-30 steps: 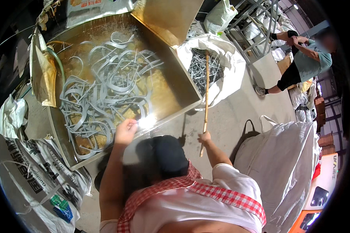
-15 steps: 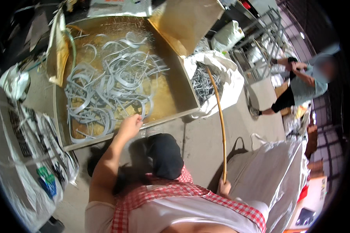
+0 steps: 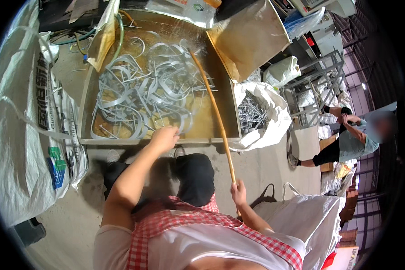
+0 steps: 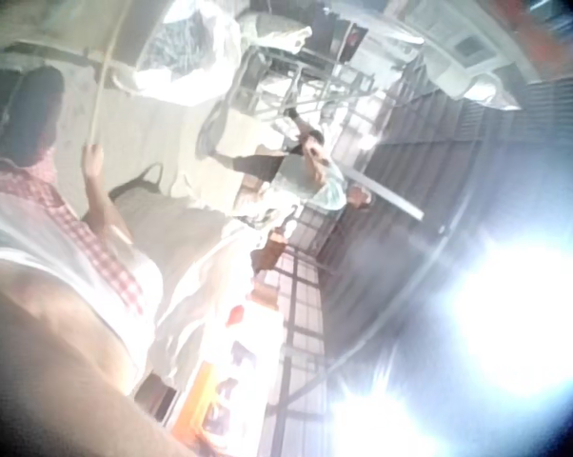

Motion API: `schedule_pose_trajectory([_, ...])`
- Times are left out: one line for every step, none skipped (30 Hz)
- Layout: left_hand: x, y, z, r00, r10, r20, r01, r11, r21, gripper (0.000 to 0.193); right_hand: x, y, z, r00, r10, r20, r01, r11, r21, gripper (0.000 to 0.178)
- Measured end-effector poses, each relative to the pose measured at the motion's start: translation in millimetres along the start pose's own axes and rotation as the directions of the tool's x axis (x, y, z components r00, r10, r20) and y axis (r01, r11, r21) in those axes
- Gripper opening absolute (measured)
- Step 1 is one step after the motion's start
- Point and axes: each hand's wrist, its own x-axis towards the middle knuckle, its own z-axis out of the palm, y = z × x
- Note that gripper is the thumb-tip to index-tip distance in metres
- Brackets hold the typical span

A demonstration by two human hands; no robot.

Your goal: The person takes plastic parts from a bag, immerses them in a water bath using a wooden stick, rinses them by hand, and places them back into a collection bag.

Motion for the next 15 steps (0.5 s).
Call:
schedule_pose_trajectory([-1, 0, -2, 1.000, 0.002, -0.008, -0.002, 1.000, -0.015, 0.022, 18, -28, 13, 0.993, -0.116, 0.005, 0.116, 0.993, -0.019, 0.030])
schedule_pose_trajectory([-2, 0, -4, 1.000, 0.010, -0.016, -0.010, 1.000, -0.028, 0.022, 35, -47, 24, 0.985, -0.165, 0.052, 0.169, 0.981, -0.099, 0.036])
schedule_pose_trajectory([-3, 0, -8, 1.000, 0.015, -0.027, -0.016, 0.999, -0.037, 0.023, 51, -64, 34, 0.971, -0.213, 0.104, 0.229, 0.958, -0.171, 0.044])
schedule_pose_trajectory([-4, 1, -10, 0.999, 0.024, -0.024, -0.025, 0.999, -0.027, 0.023, 67, -69, 44, 0.974, -0.190, 0.125, 0.216, 0.944, -0.251, 0.044])
schedule_pose_trajectory([-3, 2, -11, 1.000, 0.025, -0.014, -0.025, 1.000, -0.006, 0.023, 84, -70, 54, 0.976, -0.163, 0.143, 0.202, 0.922, -0.329, 0.045])
schedule_pose_trajectory([-4, -1, -11, 1.000, 0.018, -0.006, -0.018, 1.000, 0.020, 0.023, 102, -73, 66, 0.957, -0.238, 0.165, 0.284, 0.879, -0.382, 0.049])
schedule_pose_trajectory([-4, -1, -12, 1.000, 0.016, 0.009, -0.016, 0.999, 0.042, 0.023, 117, -77, 74, 0.934, -0.303, 0.187, 0.355, 0.828, -0.433, 0.053])
schedule_pose_trajectory([-4, -1, -15, 1.000, 0.005, 0.026, -0.006, 0.999, 0.034, 0.023, 131, -81, 79, 0.907, -0.364, 0.210, 0.420, 0.769, -0.482, 0.058])
schedule_pose_trajectory([-5, -4, -18, 1.000, -0.003, 0.028, 0.002, 0.999, 0.033, 0.022, 144, -92, 84, 0.915, -0.317, 0.249, 0.402, 0.757, -0.515, 0.059])
schedule_pose_trajectory([-5, -6, -19, 1.000, -0.007, 0.030, 0.006, 1.000, 0.029, 0.021, 157, -107, 86, 0.921, -0.267, 0.282, 0.384, 0.740, -0.552, 0.061])
schedule_pose_trajectory([-5, -7, -20, 0.999, -0.009, 0.034, 0.008, 1.000, 0.024, 0.020, 166, -120, 88, 0.926, -0.214, 0.311, 0.365, 0.720, -0.590, 0.063])
schedule_pose_trajectory([-3, -7, -20, 0.999, -0.016, 0.039, 0.015, 1.000, 0.025, 0.020, 172, -132, 89, 0.915, -0.215, 0.340, 0.385, 0.713, -0.586, 0.063])
schedule_pose_trajectory([-3, -7, -21, 0.999, -0.022, 0.042, 0.020, 0.999, 0.037, 0.021, 176, -144, 90, 0.902, -0.217, 0.372, 0.409, 0.704, -0.581, 0.063])
schedule_pose_trajectory([-3, -7, -21, 0.999, -0.028, 0.044, 0.026, 0.998, 0.049, 0.023, 179, -152, 91, 0.888, -0.219, 0.403, 0.432, 0.695, -0.574, 0.064])
schedule_pose_trajectory([-1, -6, -20, 0.998, -0.028, 0.048, 0.025, 0.998, 0.058, 0.025, 185, -153, 92, 0.897, -0.221, 0.382, 0.419, 0.699, -0.579, 0.060])
